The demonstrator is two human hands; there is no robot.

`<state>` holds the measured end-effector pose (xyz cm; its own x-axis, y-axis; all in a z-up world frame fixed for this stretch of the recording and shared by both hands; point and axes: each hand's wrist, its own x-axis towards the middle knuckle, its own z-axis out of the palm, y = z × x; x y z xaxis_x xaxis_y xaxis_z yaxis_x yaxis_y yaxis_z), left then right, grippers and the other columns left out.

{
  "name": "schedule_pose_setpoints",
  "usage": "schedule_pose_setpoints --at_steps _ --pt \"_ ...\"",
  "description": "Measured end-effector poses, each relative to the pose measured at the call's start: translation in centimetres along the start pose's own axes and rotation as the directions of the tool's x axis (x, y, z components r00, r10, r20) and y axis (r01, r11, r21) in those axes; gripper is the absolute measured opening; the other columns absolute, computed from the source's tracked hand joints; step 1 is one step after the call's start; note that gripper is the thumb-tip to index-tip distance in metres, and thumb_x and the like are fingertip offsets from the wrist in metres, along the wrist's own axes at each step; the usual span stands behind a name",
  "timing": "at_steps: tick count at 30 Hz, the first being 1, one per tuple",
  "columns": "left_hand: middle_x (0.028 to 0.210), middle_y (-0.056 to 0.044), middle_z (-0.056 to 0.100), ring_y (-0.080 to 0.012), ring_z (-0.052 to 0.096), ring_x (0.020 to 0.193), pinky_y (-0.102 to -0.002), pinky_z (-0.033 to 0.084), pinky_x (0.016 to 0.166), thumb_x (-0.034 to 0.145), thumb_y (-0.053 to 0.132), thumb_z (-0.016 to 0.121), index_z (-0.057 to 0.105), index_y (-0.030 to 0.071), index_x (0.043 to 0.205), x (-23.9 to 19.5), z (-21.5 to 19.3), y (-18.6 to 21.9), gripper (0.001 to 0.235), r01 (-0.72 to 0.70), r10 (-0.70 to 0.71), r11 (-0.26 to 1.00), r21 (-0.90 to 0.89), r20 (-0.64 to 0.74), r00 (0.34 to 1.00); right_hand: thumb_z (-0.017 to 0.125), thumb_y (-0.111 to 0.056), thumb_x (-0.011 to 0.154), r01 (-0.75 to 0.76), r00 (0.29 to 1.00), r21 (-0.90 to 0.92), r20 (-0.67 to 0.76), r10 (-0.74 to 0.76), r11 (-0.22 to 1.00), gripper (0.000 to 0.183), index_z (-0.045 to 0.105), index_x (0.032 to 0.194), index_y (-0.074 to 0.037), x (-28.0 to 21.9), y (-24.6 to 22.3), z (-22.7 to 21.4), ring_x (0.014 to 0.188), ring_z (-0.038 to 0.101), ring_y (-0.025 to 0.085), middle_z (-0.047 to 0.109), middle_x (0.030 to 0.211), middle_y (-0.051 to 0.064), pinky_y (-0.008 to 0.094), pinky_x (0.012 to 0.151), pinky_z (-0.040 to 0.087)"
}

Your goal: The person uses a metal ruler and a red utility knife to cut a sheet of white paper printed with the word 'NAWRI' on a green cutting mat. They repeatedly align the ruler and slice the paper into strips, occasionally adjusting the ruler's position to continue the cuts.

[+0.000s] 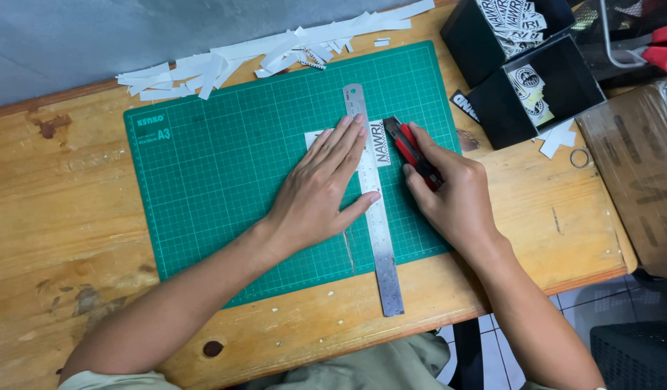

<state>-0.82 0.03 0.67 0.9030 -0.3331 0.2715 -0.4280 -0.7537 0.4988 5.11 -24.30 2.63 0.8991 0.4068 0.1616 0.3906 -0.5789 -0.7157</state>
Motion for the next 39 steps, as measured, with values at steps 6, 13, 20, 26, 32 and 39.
schedule_pose_setpoints --at_steps 6,13,20,26,32,39 --pt "0.184 -0.032 0.034 -0.0424 0.033 0.173 -0.055 0.023 0.142 0.113 0.045 0.072 0.043 -0.013 0.171 0.04 -0.12 0.04 0.088 0.003 -0.003 1.0 0.004 0.021 1.0 0.079 -0.003 0.1 -0.013 1.0 0.008 0.012 0.013 1.0 0.057 0.074 0.156 0.001 0.07 -0.25 -0.17 0.111 0.079 0.057 0.083 0.122 0.033 0.052 0.077 0.065" --pt "0.184 -0.032 0.033 -0.042 0.031 0.174 -0.055 0.022 0.142 0.114 0.046 0.071 0.042 -0.013 0.172 0.02 -0.07 0.01 0.088 0.004 -0.004 1.0 0.004 0.026 1.0 0.08 -0.002 0.1 -0.01 1.0 0.008 0.012 0.01 1.0 0.056 0.074 0.156 0.003 0.05 -0.18 -0.2 0.11 0.078 0.058 0.082 0.121 0.034 0.053 0.076 0.065" --pt "0.185 -0.032 0.033 -0.0423 0.031 0.174 -0.055 0.022 0.142 0.114 0.045 0.071 0.04 -0.012 0.173 0.04 -0.09 0.03 0.088 0.005 -0.005 1.0 0.014 0.038 0.999 0.079 -0.002 0.1 -0.009 1.0 0.019 0.016 0.009 1.0 0.055 0.073 0.155 0.005 0.12 -0.2 -0.18 0.113 0.077 0.06 0.081 0.122 0.036 0.054 0.078 0.065" --pt "0.185 -0.03 0.033 -0.041 0.031 0.174 -0.055 0.022 0.142 0.114 0.046 0.071 0.04 -0.011 0.173 -0.01 0.01 -0.01 0.088 0.007 -0.008 1.0 0.03 0.039 0.999 0.079 -0.003 0.1 -0.01 1.0 0.013 0.015 0.009 1.0 0.056 0.073 0.156 0.004 0.09 -0.1 -0.18 0.114 0.077 0.06 0.081 0.124 0.036 0.055 0.079 0.065" --pt "0.185 -0.03 0.033 -0.0406 0.031 0.174 -0.054 0.022 0.143 0.114 0.047 0.07 0.04 -0.011 0.173 -0.04 0.16 -0.09 0.088 0.011 -0.012 0.999 0.03 0.034 0.999 0.079 -0.003 0.1 -0.002 1.0 0.005 0.012 0.002 1.0 0.057 0.073 0.156 0.002 0.04 -0.11 -0.16 0.113 0.077 0.059 0.081 0.123 0.035 0.056 0.078 0.065" --pt "0.185 -0.03 0.034 -0.0409 0.033 0.173 -0.054 0.024 0.142 0.113 0.047 0.072 0.042 -0.012 0.172 -0.04 0.18 -0.13 0.088 0.003 -0.003 1.0 0.021 0.015 1.0 0.079 -0.003 0.1 -0.027 0.999 0.003 0.019 0.027 1.0 0.056 0.073 0.156 0.003 0.18 -0.6 -0.29 0.111 0.078 0.059 0.082 0.121 0.035 0.053 0.077 0.065"
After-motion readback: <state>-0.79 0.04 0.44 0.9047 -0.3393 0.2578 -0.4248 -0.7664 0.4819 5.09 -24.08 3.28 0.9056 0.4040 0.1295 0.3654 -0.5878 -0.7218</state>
